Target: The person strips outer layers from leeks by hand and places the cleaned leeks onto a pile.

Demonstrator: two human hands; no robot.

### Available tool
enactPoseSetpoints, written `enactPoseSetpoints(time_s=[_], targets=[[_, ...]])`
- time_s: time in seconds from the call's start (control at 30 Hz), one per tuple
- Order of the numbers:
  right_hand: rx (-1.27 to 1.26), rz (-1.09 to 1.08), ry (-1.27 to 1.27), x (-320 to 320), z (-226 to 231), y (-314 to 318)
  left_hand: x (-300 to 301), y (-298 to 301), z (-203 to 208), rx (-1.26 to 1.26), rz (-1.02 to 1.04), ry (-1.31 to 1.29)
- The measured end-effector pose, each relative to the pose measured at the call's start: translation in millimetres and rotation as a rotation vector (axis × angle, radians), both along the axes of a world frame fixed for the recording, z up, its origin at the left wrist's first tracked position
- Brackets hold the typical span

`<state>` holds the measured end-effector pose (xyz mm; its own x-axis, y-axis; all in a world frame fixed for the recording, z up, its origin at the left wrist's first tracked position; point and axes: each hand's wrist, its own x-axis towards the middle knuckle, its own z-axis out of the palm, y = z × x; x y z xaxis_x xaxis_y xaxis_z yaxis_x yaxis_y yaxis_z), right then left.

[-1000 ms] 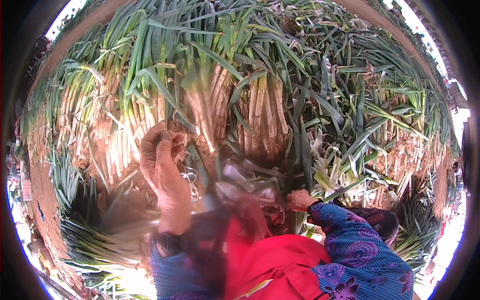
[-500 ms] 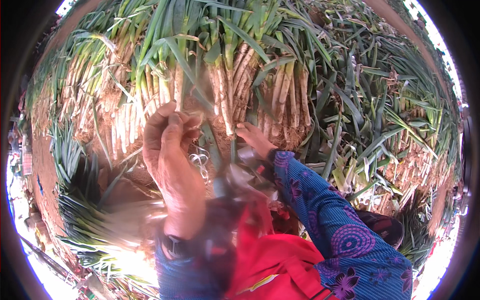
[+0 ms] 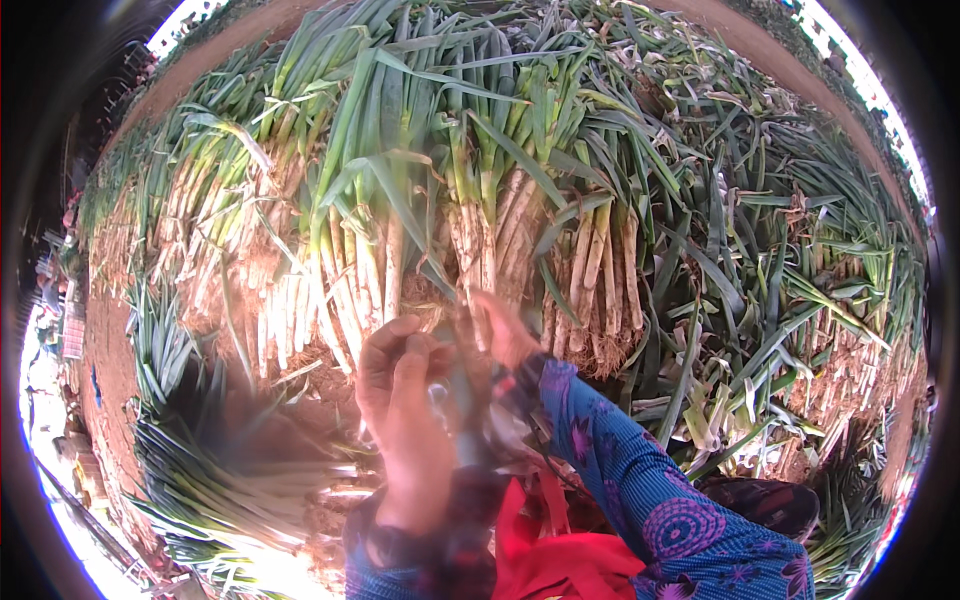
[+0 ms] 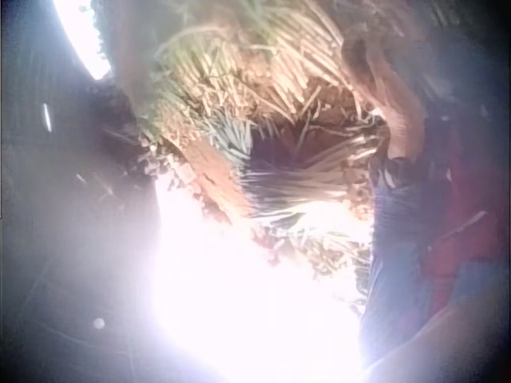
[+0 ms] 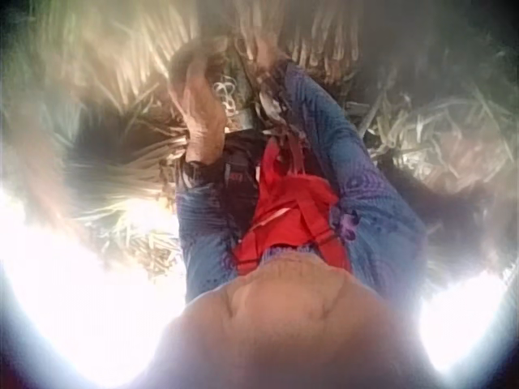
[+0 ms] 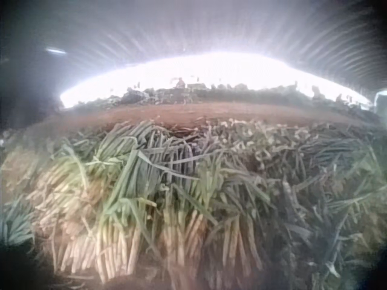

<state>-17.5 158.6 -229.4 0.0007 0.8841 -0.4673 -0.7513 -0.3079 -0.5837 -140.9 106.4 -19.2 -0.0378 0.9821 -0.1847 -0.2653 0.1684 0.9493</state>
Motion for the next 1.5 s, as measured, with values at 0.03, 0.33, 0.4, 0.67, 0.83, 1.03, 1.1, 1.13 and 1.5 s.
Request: enactPoseSetpoints(time_s=[0.03, 0.33, 0.4, 0.67, 0.83, 1.03, 1.1, 1.13, 1.5], targets=[[0.018, -0.028, 0.046, 11, 4, 6, 4, -1, 2, -0.023, -0.007, 0.009], [-0.046, 0.073, 0.068, 61, 56, -114, 9, 11, -37, 0.033, -0.056, 0.008], [0.058, 0.177, 0.207, 68, 82, -167, 17, 9, -42, -0.024, -0.105, 0.034], [0.027, 0.158, 0.335, 70, 181, -307, 56, -17, -86, -0.306, -0.443, 0.078], [-0.153, 0.157, 0.181, 60, 228, -402, 96, -32, -76, -0.441, -0.560, -0.082], [-0.176, 0.074, -0.040, 55, 228, -501, 126, -57, -76, -0.446, -0.569, -0.313], [-0.159, 0.054, -0.092, 62, 222, -522, 134, -70, -64, -0.458, -0.609, -0.325], [-0.170, 0.062, -0.145, 68, 215, -531, 138, -76, -57, -0.406, -0.674, -0.396], [-0.091, 0.144, -0.949, 92, 221, -428, 119, -75, 34, 0.051, -0.872, -0.726]])
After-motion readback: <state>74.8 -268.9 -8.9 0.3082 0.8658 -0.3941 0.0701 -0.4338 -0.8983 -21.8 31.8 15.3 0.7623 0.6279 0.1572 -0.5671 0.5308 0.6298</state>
